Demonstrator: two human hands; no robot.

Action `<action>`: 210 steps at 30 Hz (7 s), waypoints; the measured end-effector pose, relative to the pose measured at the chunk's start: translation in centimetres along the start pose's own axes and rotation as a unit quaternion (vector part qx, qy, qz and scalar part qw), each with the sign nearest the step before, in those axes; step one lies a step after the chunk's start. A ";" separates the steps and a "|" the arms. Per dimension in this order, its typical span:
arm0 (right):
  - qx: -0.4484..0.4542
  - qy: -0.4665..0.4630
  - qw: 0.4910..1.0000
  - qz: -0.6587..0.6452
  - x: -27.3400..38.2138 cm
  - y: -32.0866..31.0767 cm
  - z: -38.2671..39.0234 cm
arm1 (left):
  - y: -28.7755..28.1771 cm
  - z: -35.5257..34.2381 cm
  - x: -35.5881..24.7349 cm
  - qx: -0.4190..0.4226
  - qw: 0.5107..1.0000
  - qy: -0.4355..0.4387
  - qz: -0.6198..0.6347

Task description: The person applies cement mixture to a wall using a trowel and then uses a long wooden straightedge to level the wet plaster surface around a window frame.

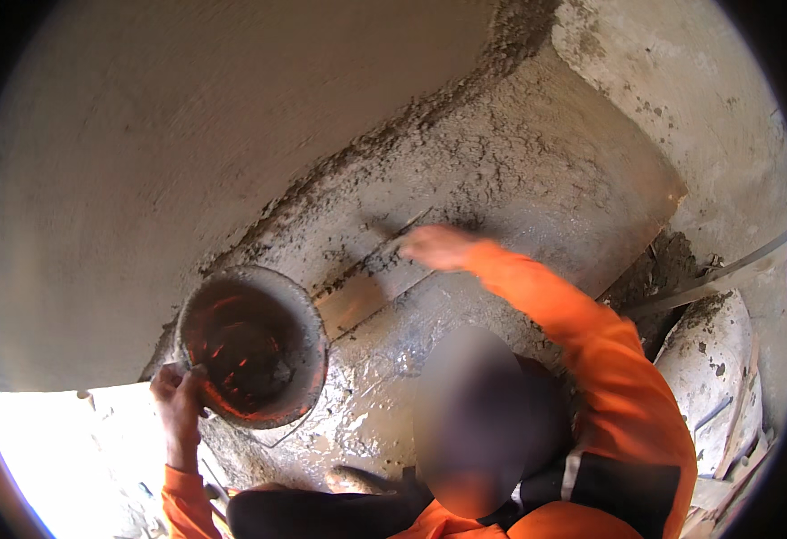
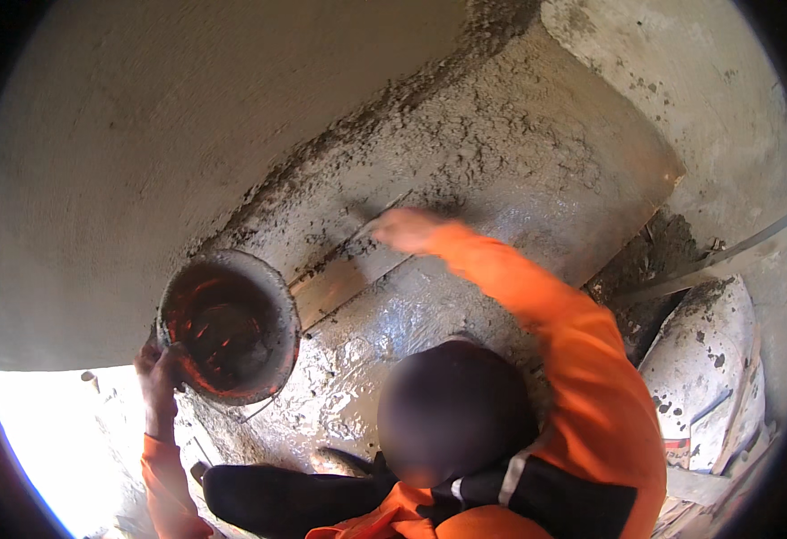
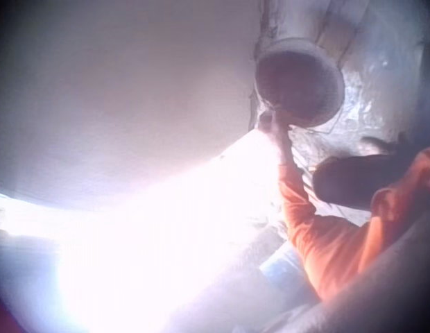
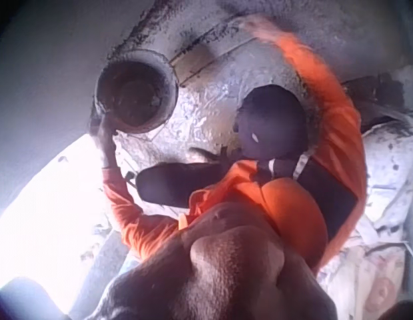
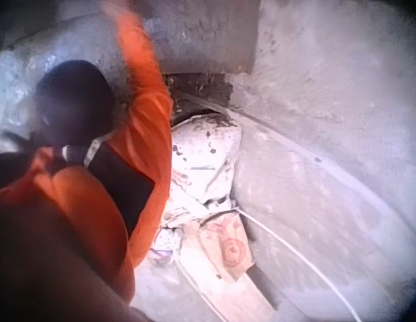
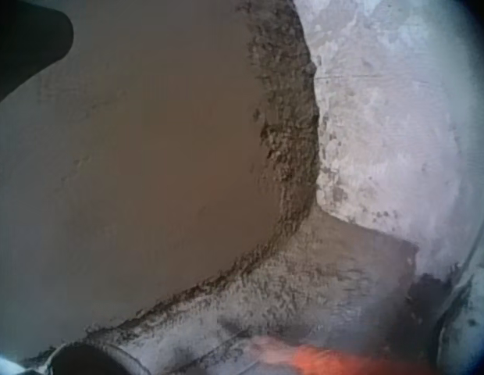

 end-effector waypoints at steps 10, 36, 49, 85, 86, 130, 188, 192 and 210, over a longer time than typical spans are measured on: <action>-0.172 0.055 0.968 0.173 -12.8 -14.8 -0.4 | 11.8 0.4 -8.0 0.122 0.991 -0.053 0.022; -0.376 0.016 0.881 0.287 -12.2 -7.4 9.4 | 42.6 -3.6 -15.7 -0.052 0.930 0.355 0.083; -0.365 0.274 0.844 0.281 -18.9 -19.1 11.5 | 44.0 -2.7 -13.7 -0.173 0.917 0.357 0.028; -0.367 0.155 0.780 0.483 -24.5 -35.9 -1.6 | 44.5 -6.2 -15.5 -0.015 0.980 0.179 0.085; -0.330 0.112 0.794 0.498 -22.8 -34.3 -3.1 | 44.6 -6.6 -15.6 -0.029 0.978 0.192 0.074; -0.119 -0.009 0.928 0.352 -13.7 -22.7 -3.0 | 46.1 -7.4 -14.5 -0.036 0.980 0.184 -0.062; -0.389 0.195 0.900 0.008 -18.3 -10.7 15.0 | 45.7 0.2 -12.9 -0.024 0.943 0.328 -0.054; -0.265 0.200 0.906 -0.262 -18.1 -1.3 13.1 | 45.4 0.6 -11.8 -0.014 0.936 0.342 -0.078; -0.309 0.022 0.951 -0.007 -14.5 -11.2 10.7 | 41.7 -0.6 -12.4 -0.024 0.965 0.233 0.118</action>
Point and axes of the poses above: each hand's wrist, its own z-axis away from the middle knuckle, its own y-axis out of the palm, x = y × z, the point moved 1 cm from there along -z, towards the middle knuckle, and after that the axes turned 5 degrees about -x, right-handed, at the moved point
